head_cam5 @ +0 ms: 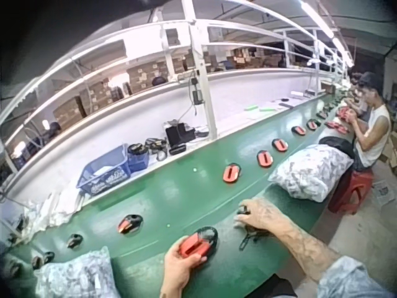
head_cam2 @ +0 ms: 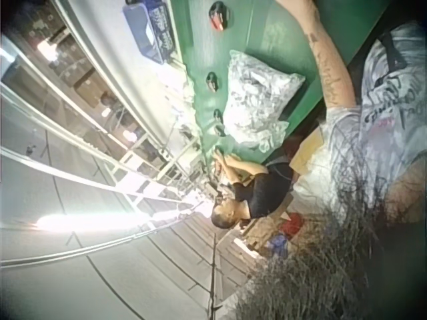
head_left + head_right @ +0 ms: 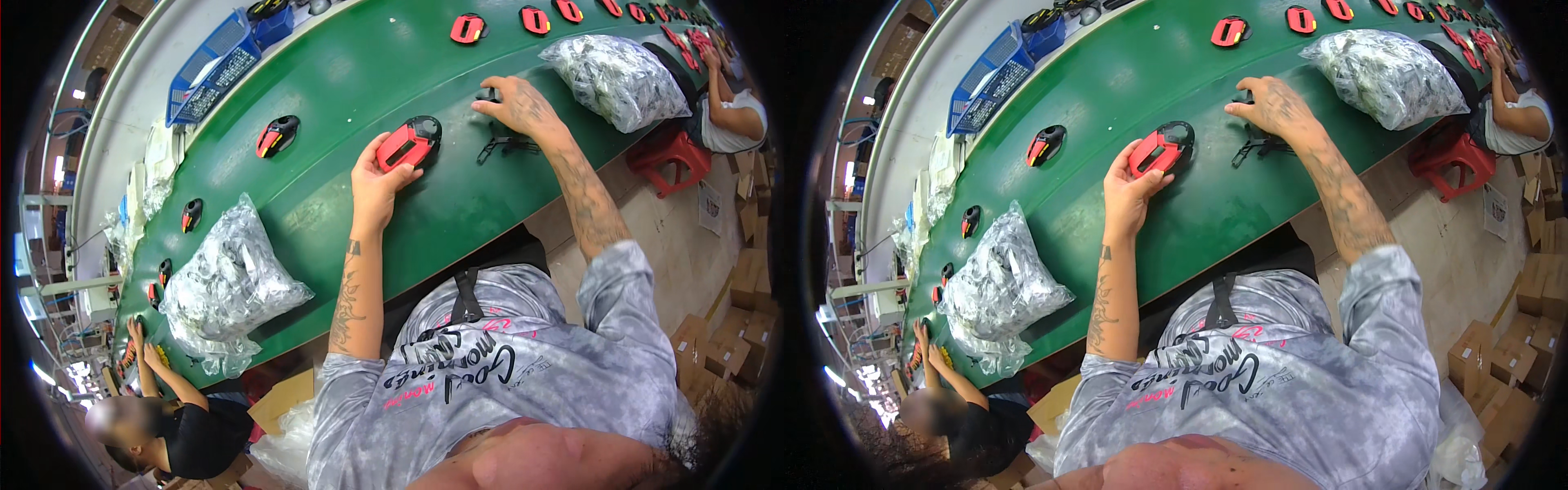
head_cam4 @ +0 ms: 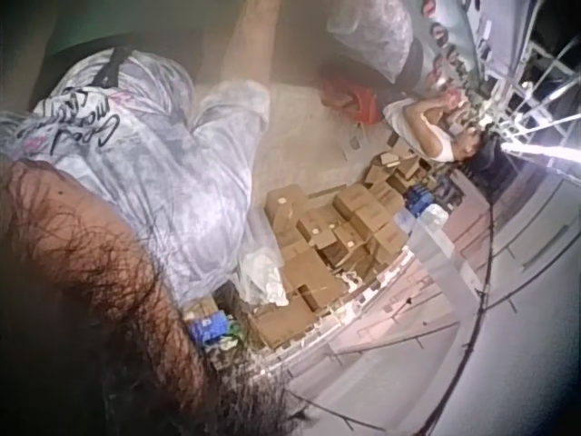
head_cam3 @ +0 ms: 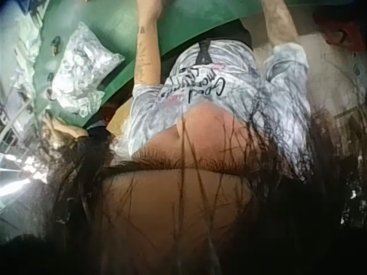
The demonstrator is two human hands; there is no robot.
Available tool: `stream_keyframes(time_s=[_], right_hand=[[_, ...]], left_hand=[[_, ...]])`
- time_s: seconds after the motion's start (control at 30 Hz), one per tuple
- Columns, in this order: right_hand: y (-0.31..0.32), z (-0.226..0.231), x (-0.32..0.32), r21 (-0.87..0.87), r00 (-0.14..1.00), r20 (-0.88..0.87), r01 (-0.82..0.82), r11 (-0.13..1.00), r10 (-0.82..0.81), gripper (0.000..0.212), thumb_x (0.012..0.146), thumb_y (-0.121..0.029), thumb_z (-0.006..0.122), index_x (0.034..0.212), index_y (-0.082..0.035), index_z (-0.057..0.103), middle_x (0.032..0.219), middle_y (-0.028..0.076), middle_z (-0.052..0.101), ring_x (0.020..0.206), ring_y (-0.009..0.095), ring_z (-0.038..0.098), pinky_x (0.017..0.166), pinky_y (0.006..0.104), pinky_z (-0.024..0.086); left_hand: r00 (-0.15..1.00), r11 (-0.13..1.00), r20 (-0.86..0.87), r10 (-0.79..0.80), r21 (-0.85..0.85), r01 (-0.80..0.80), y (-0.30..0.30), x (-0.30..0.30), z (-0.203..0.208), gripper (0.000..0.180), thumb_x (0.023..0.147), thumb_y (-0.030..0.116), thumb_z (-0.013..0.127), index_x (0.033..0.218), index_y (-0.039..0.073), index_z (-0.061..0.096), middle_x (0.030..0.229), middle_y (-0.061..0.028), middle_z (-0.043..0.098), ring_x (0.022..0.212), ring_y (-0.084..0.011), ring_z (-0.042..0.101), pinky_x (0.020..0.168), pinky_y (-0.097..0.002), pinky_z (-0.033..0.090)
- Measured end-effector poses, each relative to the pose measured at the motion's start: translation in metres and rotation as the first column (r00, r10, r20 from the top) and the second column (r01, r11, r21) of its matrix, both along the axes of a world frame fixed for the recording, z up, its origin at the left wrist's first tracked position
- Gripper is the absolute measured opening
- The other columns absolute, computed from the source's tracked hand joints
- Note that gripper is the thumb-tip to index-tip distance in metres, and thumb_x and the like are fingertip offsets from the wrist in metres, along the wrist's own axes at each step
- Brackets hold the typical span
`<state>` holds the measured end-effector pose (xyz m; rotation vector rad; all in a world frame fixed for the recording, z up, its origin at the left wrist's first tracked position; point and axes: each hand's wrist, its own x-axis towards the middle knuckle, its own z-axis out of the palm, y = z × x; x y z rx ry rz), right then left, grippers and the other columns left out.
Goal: Assembling computer mouse components on a factory assembly line.
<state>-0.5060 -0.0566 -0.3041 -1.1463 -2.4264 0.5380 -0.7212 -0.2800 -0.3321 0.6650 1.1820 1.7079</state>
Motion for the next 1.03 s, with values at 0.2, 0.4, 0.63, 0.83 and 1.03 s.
stream_keyframes(time_s=[0.2,0.4,0.63,0.83,1.03], right_hand=[[0.027,0.012,-0.040,-0.018,0.936,0.296,-0.196,0.980,0.192,0.037,0.087,-0.031,0.075,0.109,-0.003,0.068,0.101,0.020,0.073,0.102,0.038,0.068,0.088,0.0451,0.054],[-0.055,0.050,-0.063,-0.450,0.807,-0.584,-0.414,0.791,0.090,0.018,0.091,-0.010,0.068,0.104,0.000,0.062,0.091,0.006,0.066,0.073,0.012,0.070,0.055,0.0250,0.054],[-0.120,-0.011,-0.087,-0.579,0.693,-0.716,-0.516,0.631,-0.089,0.022,0.090,0.005,0.066,0.110,0.001,0.057,0.103,0.007,0.063,0.082,0.011,0.067,0.075,0.0256,0.057],[-0.115,-0.011,-0.091,-0.325,0.582,-0.789,-0.667,0.670,0.197,0.020,0.091,0.004,0.066,0.110,0.000,0.059,0.104,0.004,0.065,0.085,0.008,0.064,0.077,0.0270,0.055],[-0.110,-0.011,-0.090,-0.382,0.717,-0.660,-0.578,0.721,0.225,0.024,0.091,-0.003,0.072,0.112,-0.007,0.062,0.100,0.004,0.066,0.089,0.009,0.065,0.082,0.0234,0.053]], left_hand=[[0.967,0.992,0.235,-0.102,0.103,0.080,-0.012,-0.024,-0.021,0.060,0.092,-0.013,0.057,0.149,-0.010,0.039,0.141,-0.0245,0.057,0.121,-0.0382,0.066,0.094,-0.0525,0.064],[0.943,0.986,0.291,-0.160,0.100,0.136,-0.012,-0.026,-0.021,0.061,0.090,-0.016,0.054,0.149,-0.011,0.039,0.141,-0.0275,0.057,0.119,-0.0379,0.067,0.095,-0.0537,0.063],[0.926,0.982,0.331,-0.182,0.118,0.150,-0.009,-0.028,-0.024,0.058,0.090,-0.014,0.059,0.146,-0.010,0.046,0.134,-0.0245,0.062,0.115,-0.0334,0.070,0.093,-0.0511,0.064],[0.918,0.983,0.355,-0.177,0.100,0.151,-0.009,-0.030,-0.025,0.058,0.090,-0.013,0.059,0.146,-0.010,0.045,0.132,-0.0222,0.064,0.114,-0.0319,0.070,0.095,-0.0511,0.063],[0.922,0.975,0.324,-0.213,0.130,0.180,-0.010,-0.034,-0.029,0.060,0.092,-0.005,0.068,0.147,-0.009,0.045,0.134,-0.0207,0.063,0.116,-0.0316,0.069,0.094,-0.0496,0.064]])
